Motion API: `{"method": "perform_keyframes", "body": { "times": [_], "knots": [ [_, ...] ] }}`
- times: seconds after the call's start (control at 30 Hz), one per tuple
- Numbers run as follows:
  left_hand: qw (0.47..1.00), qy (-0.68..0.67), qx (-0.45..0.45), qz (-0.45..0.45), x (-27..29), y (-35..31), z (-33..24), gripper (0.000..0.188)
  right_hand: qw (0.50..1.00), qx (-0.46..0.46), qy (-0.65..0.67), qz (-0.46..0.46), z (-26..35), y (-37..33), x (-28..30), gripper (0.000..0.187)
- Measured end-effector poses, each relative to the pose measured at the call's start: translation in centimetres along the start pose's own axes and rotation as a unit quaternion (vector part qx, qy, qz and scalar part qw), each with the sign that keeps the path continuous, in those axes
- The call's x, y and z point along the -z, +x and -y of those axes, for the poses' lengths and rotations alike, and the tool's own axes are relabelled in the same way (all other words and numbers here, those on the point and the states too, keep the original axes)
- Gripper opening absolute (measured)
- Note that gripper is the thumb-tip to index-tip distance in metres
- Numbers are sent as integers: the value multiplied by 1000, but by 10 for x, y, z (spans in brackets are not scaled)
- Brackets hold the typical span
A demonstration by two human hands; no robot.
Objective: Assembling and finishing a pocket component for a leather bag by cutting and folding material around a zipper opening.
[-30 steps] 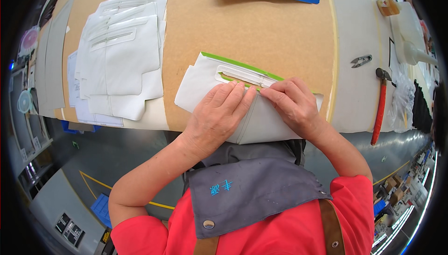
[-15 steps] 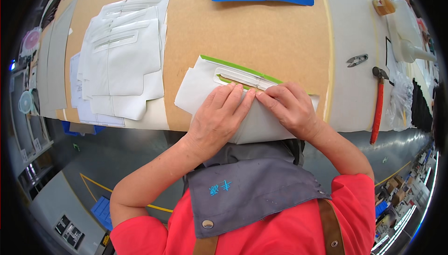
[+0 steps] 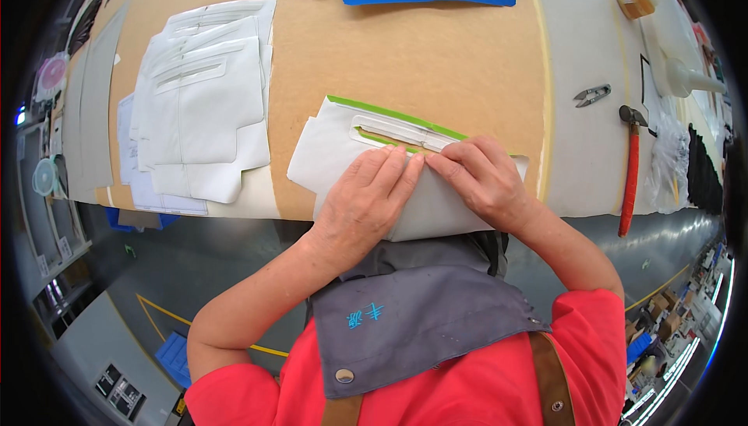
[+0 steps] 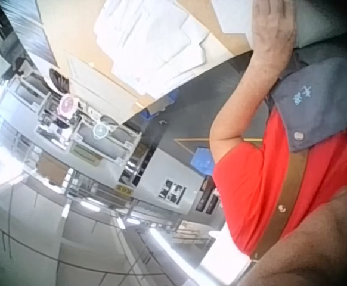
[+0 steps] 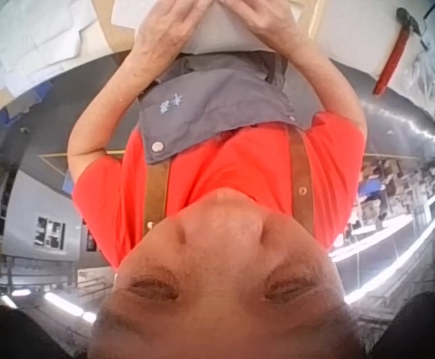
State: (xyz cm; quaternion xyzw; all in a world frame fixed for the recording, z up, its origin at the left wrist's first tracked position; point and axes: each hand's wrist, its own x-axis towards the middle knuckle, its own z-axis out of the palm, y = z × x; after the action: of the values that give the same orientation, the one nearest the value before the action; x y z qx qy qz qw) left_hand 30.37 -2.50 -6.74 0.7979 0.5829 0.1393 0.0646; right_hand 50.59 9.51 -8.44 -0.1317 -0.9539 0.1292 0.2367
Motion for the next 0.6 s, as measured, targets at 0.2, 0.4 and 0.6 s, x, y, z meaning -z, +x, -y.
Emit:
{"method": "perform_keyframes", "body": {
  "times": [0.2, 0.4, 0.6],
  "knots": [
    [1000, 9, -8, -14, -1, 0, -2, 53, 996, -68, 56, 7, -2, 5, 1, 20],
    [999, 29, -2, -14, -1, -3, -2, 54, 981, -101, 132, 96, -16, 20, 17, 23],
    [999, 41, 3, -16, -1, -4, -2, 52, 969, -99, 93, 204, -21, 31, 38, 24]
  ]
}}
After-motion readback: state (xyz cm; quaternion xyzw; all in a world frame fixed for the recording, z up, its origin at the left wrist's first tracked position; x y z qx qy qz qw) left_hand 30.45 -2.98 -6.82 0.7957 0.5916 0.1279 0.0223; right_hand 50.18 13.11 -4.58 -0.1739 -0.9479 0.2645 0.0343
